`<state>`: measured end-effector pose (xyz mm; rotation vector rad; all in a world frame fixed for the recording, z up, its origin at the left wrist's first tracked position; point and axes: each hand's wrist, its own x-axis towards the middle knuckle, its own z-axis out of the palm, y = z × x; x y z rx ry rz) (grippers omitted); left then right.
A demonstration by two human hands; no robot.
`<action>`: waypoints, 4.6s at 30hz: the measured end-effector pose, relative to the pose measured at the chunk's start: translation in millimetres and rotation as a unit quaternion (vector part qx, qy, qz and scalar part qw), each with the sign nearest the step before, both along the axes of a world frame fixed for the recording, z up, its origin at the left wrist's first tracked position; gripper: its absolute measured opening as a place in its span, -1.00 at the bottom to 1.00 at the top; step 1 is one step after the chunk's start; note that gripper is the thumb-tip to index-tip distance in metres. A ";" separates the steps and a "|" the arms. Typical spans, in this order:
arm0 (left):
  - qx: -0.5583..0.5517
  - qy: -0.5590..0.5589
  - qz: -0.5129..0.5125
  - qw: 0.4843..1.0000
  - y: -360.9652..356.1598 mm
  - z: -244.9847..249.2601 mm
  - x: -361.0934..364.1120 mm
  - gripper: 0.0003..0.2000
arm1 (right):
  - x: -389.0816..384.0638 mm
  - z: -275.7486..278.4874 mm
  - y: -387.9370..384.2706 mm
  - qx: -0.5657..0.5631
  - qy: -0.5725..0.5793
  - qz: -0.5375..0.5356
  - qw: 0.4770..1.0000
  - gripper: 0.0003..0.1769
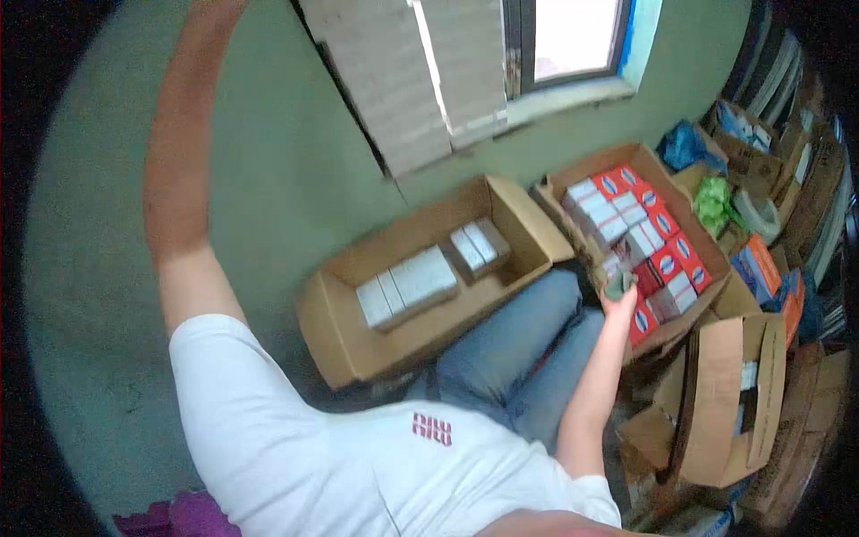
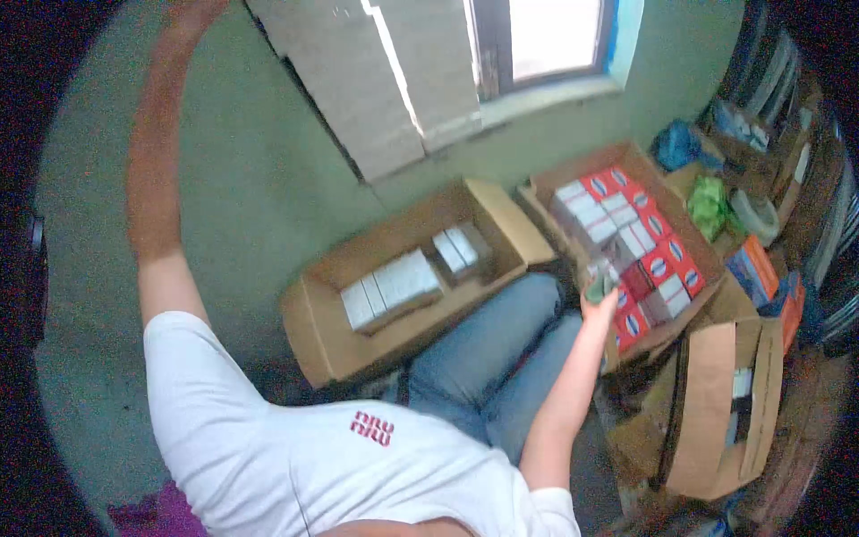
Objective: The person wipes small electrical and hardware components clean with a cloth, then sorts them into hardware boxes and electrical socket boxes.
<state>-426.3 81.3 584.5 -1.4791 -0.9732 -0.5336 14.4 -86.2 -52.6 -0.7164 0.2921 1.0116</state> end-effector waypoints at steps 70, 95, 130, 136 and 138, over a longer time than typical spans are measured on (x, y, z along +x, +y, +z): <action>-0.697 -0.492 -0.488 0.183 -30.3 -551.8 457.9 -0.57 | 80.0 79.5 38.0 -0.135 -0.551 -0.048 0.822 -0.68; -0.692 -0.576 -0.429 0.069 -43.5 -534.7 459.7 -0.21 | 49.7 105.8 32.1 -0.266 -0.810 -0.013 0.523 -0.77; -0.709 -0.592 -0.382 0.040 -38.6 -556.6 473.6 -0.50 | 70.6 109.3 34.1 -0.270 -0.757 -0.133 0.580 -0.63; -0.668 -0.649 -0.363 -0.028 -38.9 -543.7 467.4 -0.49 | 52.4 112.7 33.3 -0.236 -0.782 -0.125 0.564 -0.65; -0.666 -0.663 -0.341 -0.029 -47.1 -539.5 470.3 -0.50 | 65.3 110.6 32.9 -0.294 -0.742 -0.189 0.571 -0.66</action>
